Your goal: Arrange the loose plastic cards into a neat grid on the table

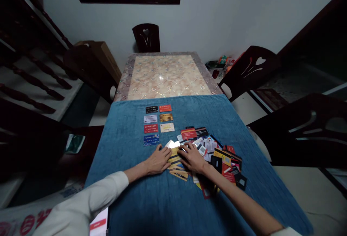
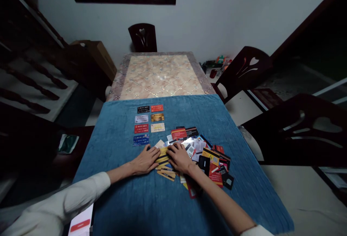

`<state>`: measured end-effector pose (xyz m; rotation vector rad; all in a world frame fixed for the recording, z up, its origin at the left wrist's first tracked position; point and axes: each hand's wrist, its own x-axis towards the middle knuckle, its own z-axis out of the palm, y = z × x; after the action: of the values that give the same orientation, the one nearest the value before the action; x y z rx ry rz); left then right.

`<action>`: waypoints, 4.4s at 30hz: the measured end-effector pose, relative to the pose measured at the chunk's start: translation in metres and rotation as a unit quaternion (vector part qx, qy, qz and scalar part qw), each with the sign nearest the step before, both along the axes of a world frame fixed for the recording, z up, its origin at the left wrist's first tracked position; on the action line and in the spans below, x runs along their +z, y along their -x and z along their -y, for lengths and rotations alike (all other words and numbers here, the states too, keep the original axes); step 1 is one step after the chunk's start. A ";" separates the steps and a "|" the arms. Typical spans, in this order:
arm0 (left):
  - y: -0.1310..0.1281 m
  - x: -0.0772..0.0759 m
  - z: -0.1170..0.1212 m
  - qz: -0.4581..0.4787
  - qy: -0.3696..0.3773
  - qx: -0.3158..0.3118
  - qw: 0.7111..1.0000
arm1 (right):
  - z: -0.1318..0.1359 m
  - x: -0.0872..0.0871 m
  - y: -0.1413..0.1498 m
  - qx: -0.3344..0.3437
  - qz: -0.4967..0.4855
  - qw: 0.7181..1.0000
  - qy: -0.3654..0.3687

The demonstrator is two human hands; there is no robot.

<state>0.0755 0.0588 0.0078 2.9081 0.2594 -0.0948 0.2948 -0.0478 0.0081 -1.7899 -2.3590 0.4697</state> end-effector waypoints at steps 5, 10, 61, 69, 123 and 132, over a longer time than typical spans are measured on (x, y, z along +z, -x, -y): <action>-0.001 0.001 -0.002 -0.006 -0.009 0.046 0.999 | -0.007 0.001 0.004 -0.020 0.012 1.000 0.009; -0.005 0.005 -0.002 -0.024 -0.018 0.058 0.998 | -0.012 0.000 0.005 -0.024 0.005 1.000 0.013; -0.006 -0.007 -0.035 0.074 0.113 0.145 0.980 | -0.030 -0.024 0.006 -0.180 -0.103 0.972 -0.111; -0.007 -0.002 -0.033 0.067 0.112 0.149 0.980 | -0.030 -0.027 0.006 -0.175 -0.095 0.973 -0.113; -0.020 0.011 -0.060 0.119 0.029 0.203 0.971 | -0.081 -0.004 -0.013 -0.034 0.029 0.984 -0.172; -0.037 0.016 -0.089 0.105 -0.001 0.225 0.969 | -0.116 0.001 -0.029 -0.046 0.022 0.988 -0.147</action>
<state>0.1127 0.1478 0.0235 2.7490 0.8669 0.2856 0.3234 0.0679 0.0086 -1.7734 -2.2217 0.0645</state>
